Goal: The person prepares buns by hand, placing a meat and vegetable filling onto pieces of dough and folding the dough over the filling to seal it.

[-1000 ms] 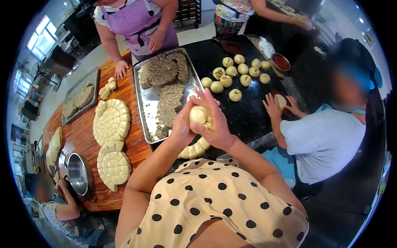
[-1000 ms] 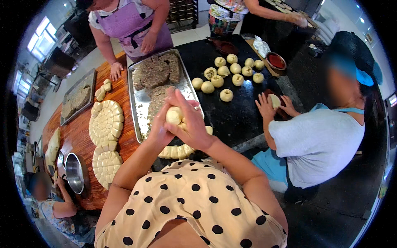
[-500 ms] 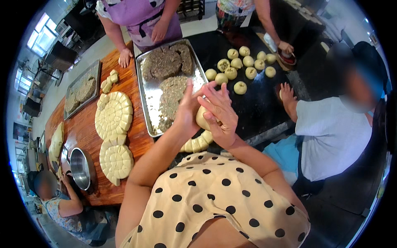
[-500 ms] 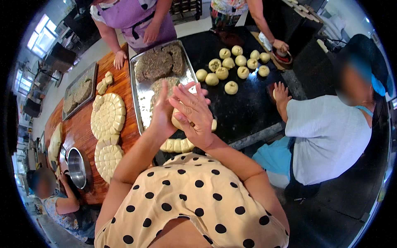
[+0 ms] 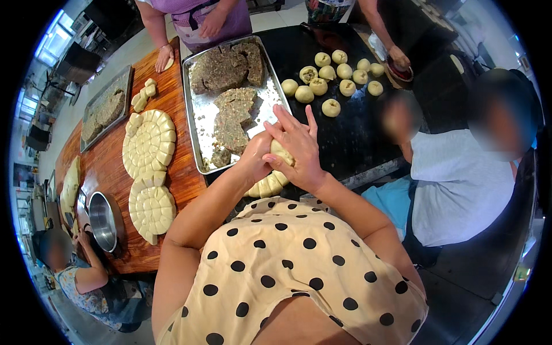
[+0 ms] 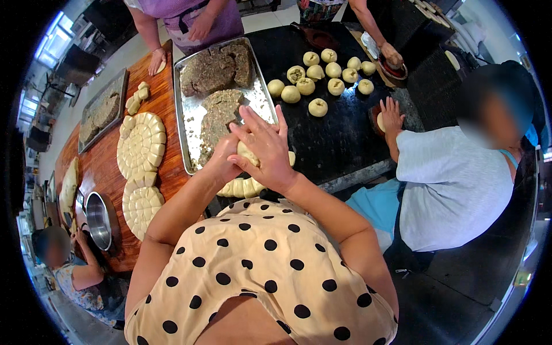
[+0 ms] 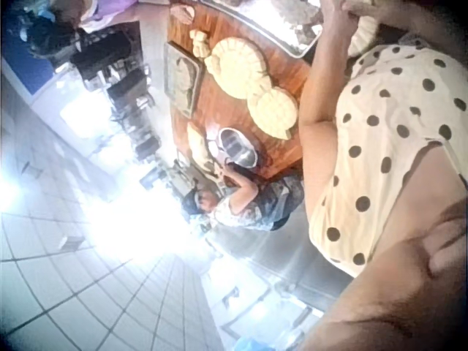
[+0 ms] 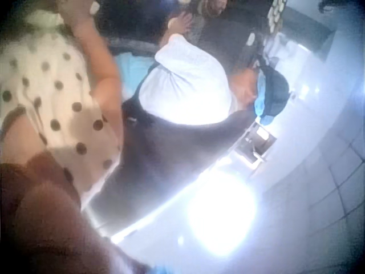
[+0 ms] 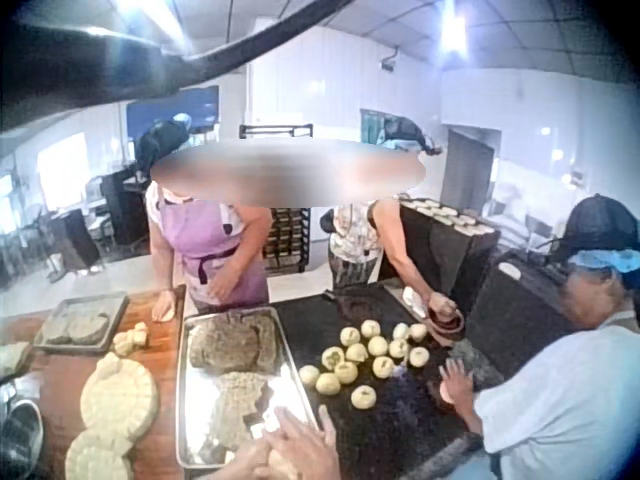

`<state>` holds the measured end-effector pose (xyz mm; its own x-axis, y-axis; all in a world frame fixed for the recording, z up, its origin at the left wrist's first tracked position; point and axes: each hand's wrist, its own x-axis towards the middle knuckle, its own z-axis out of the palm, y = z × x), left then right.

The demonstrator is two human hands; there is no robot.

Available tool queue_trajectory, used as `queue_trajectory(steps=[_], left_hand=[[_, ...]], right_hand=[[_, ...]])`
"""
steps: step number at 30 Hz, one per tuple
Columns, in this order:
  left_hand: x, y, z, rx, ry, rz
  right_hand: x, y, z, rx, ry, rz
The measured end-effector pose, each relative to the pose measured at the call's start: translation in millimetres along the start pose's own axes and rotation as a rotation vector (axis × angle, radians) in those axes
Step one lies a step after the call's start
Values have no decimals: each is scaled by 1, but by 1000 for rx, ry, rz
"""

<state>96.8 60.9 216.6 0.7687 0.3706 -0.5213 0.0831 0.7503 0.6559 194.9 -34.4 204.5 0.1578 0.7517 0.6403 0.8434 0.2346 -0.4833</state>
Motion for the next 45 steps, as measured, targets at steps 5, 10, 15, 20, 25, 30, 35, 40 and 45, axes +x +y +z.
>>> queue_trajectory(steps=[5, 10, 15, 20, 25, 30, 35, 40, 45], left_hand=[[17, -10, -10, -4, -275, -27], [23, -16, -7, -279, -140, 121], [33, -32, -23, -428, 94, 83], [27, -38, -28, -375, -9, 58], [18, -27, -7, -187, 106, -60], [40, -37, -15, -302, -60, -18], [54, -60, -17, -480, -17, -15], [82, -107, -43, -320, 199, 12], [123, -140, -55, -409, 122, -122]], right_hand=[[-5, 5, 6, 95, 87, -15], [-6, 16, 30, 449, 313, 299], [-9, 13, 42, 519, 197, 416], [-11, 17, 28, 127, 47, 85], [-19, 14, 20, 41, 92, 21], [-20, 27, 22, 255, 221, 186], [-39, 42, 34, 130, 235, 48], [-61, 56, 47, 138, 270, 72], [-77, 81, 45, 158, 277, 252]])
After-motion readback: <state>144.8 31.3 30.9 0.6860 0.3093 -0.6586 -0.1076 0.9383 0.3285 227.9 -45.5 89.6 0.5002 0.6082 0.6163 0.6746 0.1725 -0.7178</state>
